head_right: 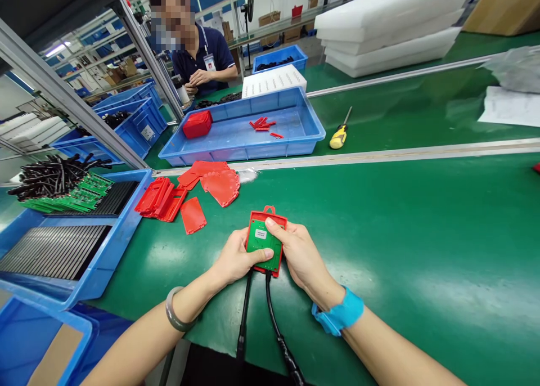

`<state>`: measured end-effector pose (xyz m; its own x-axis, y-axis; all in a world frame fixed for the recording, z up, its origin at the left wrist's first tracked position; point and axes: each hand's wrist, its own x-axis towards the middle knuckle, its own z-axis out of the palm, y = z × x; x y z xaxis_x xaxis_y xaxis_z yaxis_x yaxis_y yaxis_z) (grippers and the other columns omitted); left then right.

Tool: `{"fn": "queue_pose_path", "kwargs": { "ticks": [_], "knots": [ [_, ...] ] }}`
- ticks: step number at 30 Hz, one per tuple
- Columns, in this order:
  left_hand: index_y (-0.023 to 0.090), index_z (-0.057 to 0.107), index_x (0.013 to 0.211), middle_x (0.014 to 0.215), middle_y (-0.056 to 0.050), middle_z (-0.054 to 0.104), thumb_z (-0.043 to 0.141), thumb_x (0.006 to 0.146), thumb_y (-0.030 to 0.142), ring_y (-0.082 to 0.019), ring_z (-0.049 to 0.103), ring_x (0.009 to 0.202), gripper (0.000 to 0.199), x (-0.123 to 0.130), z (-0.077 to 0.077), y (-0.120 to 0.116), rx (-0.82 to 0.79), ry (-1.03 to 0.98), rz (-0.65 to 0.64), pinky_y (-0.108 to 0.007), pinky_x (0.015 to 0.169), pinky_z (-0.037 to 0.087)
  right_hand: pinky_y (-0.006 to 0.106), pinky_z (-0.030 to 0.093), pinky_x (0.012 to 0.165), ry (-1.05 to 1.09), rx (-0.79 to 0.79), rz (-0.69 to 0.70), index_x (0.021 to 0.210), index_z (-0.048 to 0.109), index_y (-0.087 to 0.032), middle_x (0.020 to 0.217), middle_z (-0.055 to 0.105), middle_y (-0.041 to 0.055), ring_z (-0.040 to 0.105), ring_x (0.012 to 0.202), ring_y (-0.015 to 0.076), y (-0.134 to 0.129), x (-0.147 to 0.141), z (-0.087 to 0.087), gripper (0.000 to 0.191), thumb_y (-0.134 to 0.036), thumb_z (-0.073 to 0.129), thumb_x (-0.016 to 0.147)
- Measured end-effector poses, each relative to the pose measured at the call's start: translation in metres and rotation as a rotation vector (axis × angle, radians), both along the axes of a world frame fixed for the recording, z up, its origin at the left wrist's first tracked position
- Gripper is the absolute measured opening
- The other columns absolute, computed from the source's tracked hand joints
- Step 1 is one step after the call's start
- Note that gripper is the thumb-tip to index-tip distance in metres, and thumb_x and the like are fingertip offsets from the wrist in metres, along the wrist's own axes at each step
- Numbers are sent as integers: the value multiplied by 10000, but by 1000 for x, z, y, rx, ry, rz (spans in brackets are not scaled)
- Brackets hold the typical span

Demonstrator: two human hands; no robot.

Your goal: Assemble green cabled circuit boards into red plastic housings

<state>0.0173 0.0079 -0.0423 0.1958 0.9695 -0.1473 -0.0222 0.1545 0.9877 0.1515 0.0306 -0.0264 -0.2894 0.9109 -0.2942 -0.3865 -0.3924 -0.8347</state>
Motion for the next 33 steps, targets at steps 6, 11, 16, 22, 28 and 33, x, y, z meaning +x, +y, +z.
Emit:
{"fn": "queue_pose_path", "kwargs": {
  "ticks": [6, 11, 16, 22, 28, 33],
  "knots": [
    [128, 662, 917, 820, -35, 657, 803, 640, 367, -168, 592, 733, 393, 1, 9, 0, -66, -198, -26, -290, 734, 477, 270, 527, 674, 6, 40, 76, 938, 725, -187, 822, 716, 44, 646, 710, 185, 1, 1, 1, 432, -562, 748, 725],
    [107, 662, 998, 894, -81, 695, 826, 642, 390, -169, 633, 759, 483, -5, 22, 3, -172, -392, 79, -281, 745, 493, 349, 477, 950, -22, 185, 281, 1198, 604, -250, 1163, 652, 44, 603, 1047, 234, -1, 5, 6, 516, -465, 766, 757],
    [82, 674, 959, 839, -107, 706, 808, 647, 445, -207, 652, 708, 498, -14, 25, 5, -322, -572, 97, -325, 680, 528, 379, 475, 975, -111, 235, 372, 1262, 542, -270, 1259, 596, 41, 536, 1163, 265, -2, 7, 4, 523, -470, 708, 808],
    [93, 643, 1020, 918, -105, 705, 815, 662, 370, -245, 665, 871, 485, -8, 21, 3, -179, -539, 128, -350, 825, 501, 404, 482, 965, -168, 382, 331, 1239, 541, -238, 1223, 612, 62, 564, 1120, 271, -2, 5, -5, 482, -463, 670, 833],
    [98, 643, 999, 918, -99, 700, 815, 649, 426, -252, 656, 891, 510, -7, 19, 4, -133, -453, 161, -355, 838, 484, 392, 489, 926, -249, 463, 192, 1161, 600, -240, 1162, 640, 46, 602, 1028, 260, -5, 0, -11, 387, -430, 674, 832],
    [112, 636, 1012, 954, -87, 687, 817, 660, 391, -207, 637, 899, 485, -2, 23, 2, -143, -488, 113, -326, 874, 460, 358, 454, 967, -68, 318, 143, 1151, 625, -243, 1175, 643, 31, 578, 1081, 248, -6, -5, -3, 413, -435, 718, 798]
  ]
}}
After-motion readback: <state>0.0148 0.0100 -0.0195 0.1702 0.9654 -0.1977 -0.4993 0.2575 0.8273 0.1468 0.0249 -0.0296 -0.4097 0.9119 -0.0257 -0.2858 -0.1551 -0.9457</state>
